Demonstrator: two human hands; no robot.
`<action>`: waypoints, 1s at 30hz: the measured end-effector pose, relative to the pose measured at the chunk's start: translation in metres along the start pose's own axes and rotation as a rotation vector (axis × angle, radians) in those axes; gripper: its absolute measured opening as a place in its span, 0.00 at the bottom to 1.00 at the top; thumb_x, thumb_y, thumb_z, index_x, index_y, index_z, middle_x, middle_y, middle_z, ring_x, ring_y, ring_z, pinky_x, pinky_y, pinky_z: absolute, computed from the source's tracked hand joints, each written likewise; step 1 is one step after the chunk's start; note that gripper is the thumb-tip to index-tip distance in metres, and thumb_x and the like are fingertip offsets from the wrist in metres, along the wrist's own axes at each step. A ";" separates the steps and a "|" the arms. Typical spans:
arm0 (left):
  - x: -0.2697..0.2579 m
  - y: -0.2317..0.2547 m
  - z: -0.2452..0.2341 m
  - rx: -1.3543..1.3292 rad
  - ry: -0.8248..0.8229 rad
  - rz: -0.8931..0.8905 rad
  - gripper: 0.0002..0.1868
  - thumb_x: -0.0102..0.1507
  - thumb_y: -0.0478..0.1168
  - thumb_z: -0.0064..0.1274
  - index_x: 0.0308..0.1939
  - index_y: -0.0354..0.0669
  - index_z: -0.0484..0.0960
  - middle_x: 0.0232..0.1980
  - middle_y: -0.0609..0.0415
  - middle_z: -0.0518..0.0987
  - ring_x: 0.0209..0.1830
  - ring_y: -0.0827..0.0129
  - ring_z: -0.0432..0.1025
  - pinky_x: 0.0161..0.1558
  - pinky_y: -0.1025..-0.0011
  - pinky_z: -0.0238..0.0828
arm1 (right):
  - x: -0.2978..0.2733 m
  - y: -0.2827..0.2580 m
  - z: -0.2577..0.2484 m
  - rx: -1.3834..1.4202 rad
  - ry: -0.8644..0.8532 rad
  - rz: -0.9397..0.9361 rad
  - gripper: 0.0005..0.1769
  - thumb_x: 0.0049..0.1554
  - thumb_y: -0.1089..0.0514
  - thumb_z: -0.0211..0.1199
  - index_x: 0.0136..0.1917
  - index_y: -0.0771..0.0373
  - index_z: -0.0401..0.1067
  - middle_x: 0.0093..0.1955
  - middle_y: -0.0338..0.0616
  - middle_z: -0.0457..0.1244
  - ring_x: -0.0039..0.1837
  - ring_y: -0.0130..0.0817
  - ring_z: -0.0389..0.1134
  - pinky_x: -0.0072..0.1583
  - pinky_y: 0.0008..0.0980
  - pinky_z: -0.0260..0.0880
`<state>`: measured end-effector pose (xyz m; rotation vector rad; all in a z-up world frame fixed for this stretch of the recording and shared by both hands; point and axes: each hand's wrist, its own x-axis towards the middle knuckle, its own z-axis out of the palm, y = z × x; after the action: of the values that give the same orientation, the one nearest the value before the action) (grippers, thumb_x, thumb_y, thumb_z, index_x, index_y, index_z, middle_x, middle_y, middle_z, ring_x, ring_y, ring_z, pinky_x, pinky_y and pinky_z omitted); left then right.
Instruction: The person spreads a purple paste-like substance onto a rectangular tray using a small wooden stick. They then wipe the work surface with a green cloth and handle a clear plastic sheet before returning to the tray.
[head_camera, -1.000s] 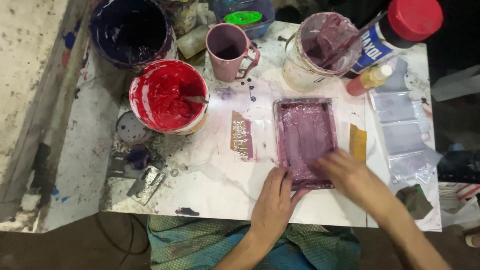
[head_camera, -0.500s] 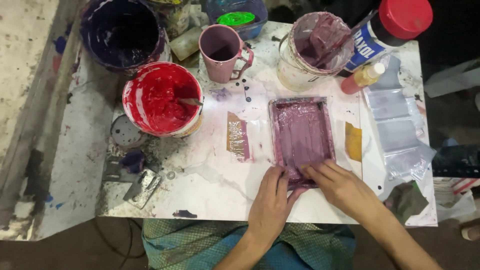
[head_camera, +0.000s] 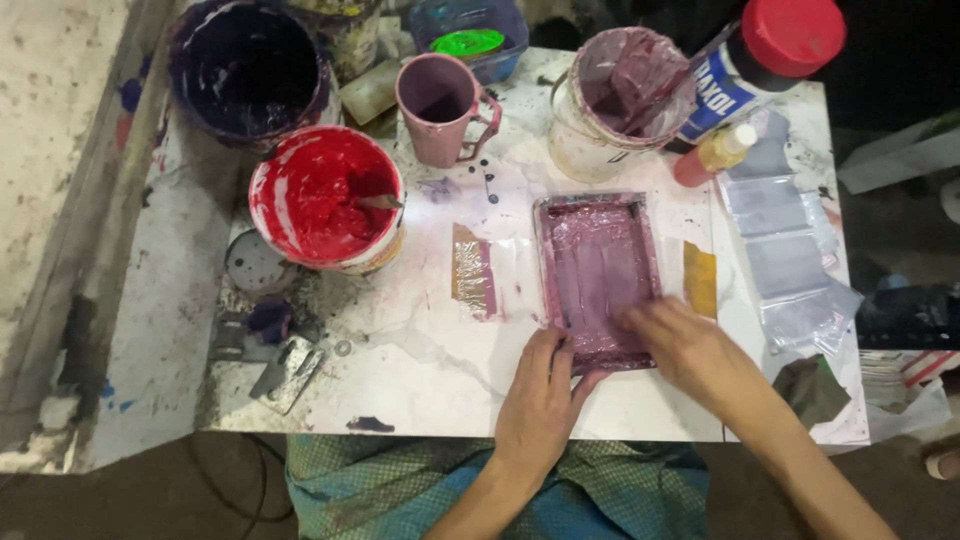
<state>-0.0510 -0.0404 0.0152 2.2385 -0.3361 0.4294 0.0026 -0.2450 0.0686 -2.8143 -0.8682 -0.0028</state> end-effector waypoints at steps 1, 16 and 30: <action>0.000 -0.001 0.002 -0.003 -0.002 0.007 0.26 0.65 0.47 0.60 0.55 0.28 0.73 0.60 0.41 0.70 0.58 0.53 0.70 0.58 0.65 0.72 | -0.001 0.002 -0.001 -0.003 0.004 0.006 0.25 0.48 0.67 0.59 0.61 0.64 0.71 0.51 0.41 0.64 0.49 0.37 0.67 0.54 0.36 0.70; 0.002 -0.001 -0.002 -0.039 -0.021 0.024 0.25 0.66 0.46 0.59 0.56 0.26 0.72 0.59 0.39 0.69 0.58 0.51 0.70 0.60 0.63 0.71 | 0.070 0.010 0.003 0.383 0.386 0.236 0.14 0.55 0.67 0.69 0.56 0.65 0.80 0.53 0.44 0.70 0.47 0.34 0.68 0.50 0.29 0.68; 0.000 -0.001 0.000 -0.037 -0.009 0.028 0.25 0.65 0.45 0.60 0.54 0.26 0.73 0.60 0.38 0.69 0.59 0.51 0.70 0.61 0.62 0.72 | 0.076 -0.001 -0.008 0.222 0.491 0.149 0.13 0.55 0.72 0.67 0.55 0.70 0.80 0.49 0.46 0.68 0.49 0.38 0.63 0.52 0.32 0.65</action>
<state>-0.0510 -0.0398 0.0143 2.2029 -0.3781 0.4248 0.0654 -0.2028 0.0812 -2.4926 -0.5084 -0.5173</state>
